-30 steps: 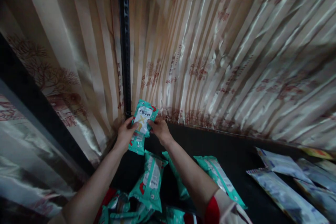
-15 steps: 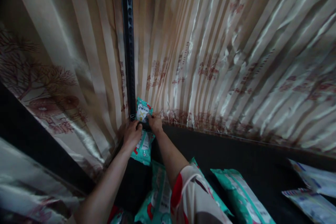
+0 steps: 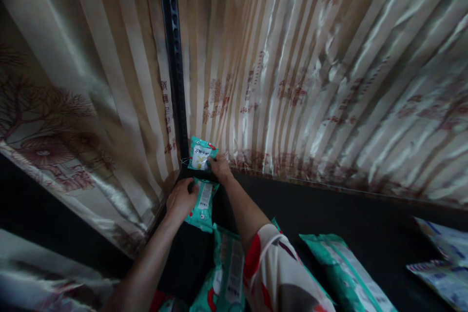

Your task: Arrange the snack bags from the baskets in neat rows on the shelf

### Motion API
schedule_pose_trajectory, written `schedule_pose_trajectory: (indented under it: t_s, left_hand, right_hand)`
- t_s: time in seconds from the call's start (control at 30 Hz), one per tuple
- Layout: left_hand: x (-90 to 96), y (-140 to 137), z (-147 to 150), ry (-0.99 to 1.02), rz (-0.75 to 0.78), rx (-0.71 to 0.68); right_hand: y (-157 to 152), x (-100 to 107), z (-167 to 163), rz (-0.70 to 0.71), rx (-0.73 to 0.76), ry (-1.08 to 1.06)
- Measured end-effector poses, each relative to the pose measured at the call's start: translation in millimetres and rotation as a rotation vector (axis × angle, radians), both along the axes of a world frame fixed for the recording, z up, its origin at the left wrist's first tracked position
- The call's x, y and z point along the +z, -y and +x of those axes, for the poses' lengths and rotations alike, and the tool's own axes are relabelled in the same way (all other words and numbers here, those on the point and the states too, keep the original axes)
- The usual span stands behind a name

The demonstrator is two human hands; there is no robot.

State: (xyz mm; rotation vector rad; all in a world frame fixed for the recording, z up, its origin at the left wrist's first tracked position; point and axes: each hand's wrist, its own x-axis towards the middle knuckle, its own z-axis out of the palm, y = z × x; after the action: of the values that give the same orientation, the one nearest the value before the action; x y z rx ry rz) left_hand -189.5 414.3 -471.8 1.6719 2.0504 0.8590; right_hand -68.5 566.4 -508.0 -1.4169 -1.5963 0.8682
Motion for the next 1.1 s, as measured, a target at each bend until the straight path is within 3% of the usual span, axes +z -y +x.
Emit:
schedule_pose_trajectory:
  t_s: [0.23, 0.6, 0.73, 0.83, 0.97, 1.1]
  left_hand:
    - [-5.1, 2.9, 0.9, 0.048, 0.014, 0.008]
    - [3.6, 20.1, 0.5, -0.174, -0.002, 0.003]
    - [-3.2, 48.9, -8.8, -0.228, 0.024, -0.016]
    - [-12.4, 73.3, -13.7, -0.196, -0.028, -0.001]
    - [-20.7, 93.0, -5.4, -0.103, -0.036, -0.056]
    - [-20.6, 91.5, 6.8, -0.014, 0.008, -0.08]
  right_hand:
    - [4.3, 24.4, -7.2, -0.002, 0.038, 0.314]
    - [16.2, 21.5, -21.2, -0.042, -0.078, 0.527]
    - [43.7, 35.8, -6.7, -0.019, -0.184, 0.551]
    - [74.1, 49.7, 7.8, 0.014, -0.14, 0.608]
    - [114.4, 56.0, 21.8, -0.124, -0.032, 0.66]
    - [145.4, 51.8, 27.3, -0.215, 0.029, 0.587]
